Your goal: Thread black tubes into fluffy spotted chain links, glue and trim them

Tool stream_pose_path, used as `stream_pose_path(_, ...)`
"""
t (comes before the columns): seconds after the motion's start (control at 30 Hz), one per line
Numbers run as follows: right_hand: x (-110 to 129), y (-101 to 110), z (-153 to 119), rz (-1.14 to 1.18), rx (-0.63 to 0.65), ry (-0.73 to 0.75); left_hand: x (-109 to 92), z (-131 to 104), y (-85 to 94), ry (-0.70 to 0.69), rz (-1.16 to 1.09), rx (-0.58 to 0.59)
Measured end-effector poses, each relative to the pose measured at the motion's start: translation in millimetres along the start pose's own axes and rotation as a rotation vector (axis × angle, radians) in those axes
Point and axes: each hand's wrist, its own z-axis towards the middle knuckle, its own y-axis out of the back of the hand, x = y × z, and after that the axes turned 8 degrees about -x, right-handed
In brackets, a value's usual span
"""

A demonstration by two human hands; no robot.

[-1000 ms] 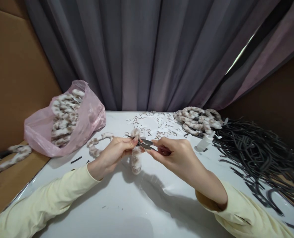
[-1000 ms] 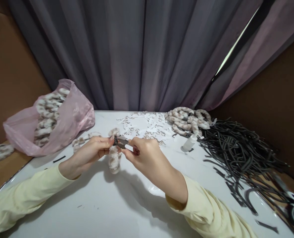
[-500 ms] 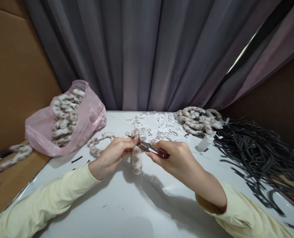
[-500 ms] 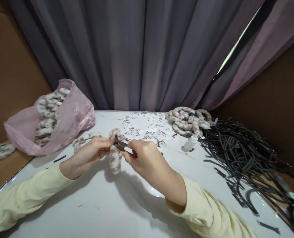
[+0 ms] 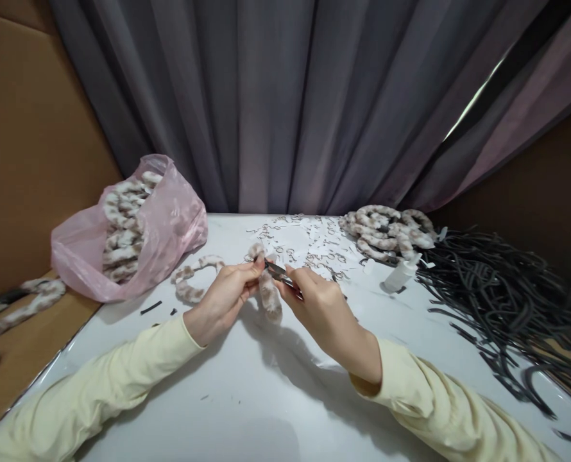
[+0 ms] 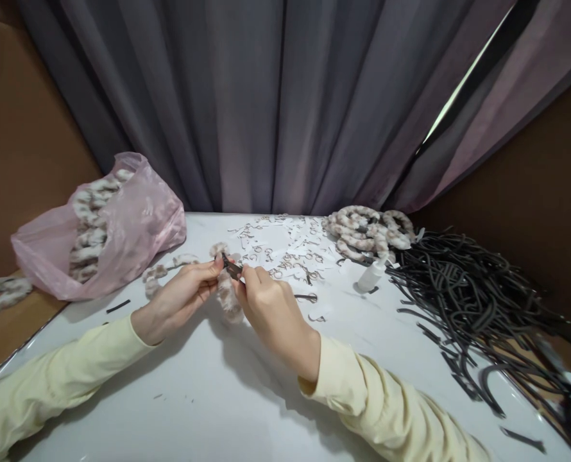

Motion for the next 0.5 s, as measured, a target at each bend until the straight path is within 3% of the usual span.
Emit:
stream_pose_path(0.2, -5.5, -2.4, 6.3, 0.029, -0.08, -0.004, -8.7, 6.4, -0.5, -0.011, -0.018, 0.077)
stream_pose_path(0.5, -6.7, -0.1, 9.2, 0.135, -0.109, -0.06, -8.4, 11.4, 1.9, -0.001, -0.082, 0.087)
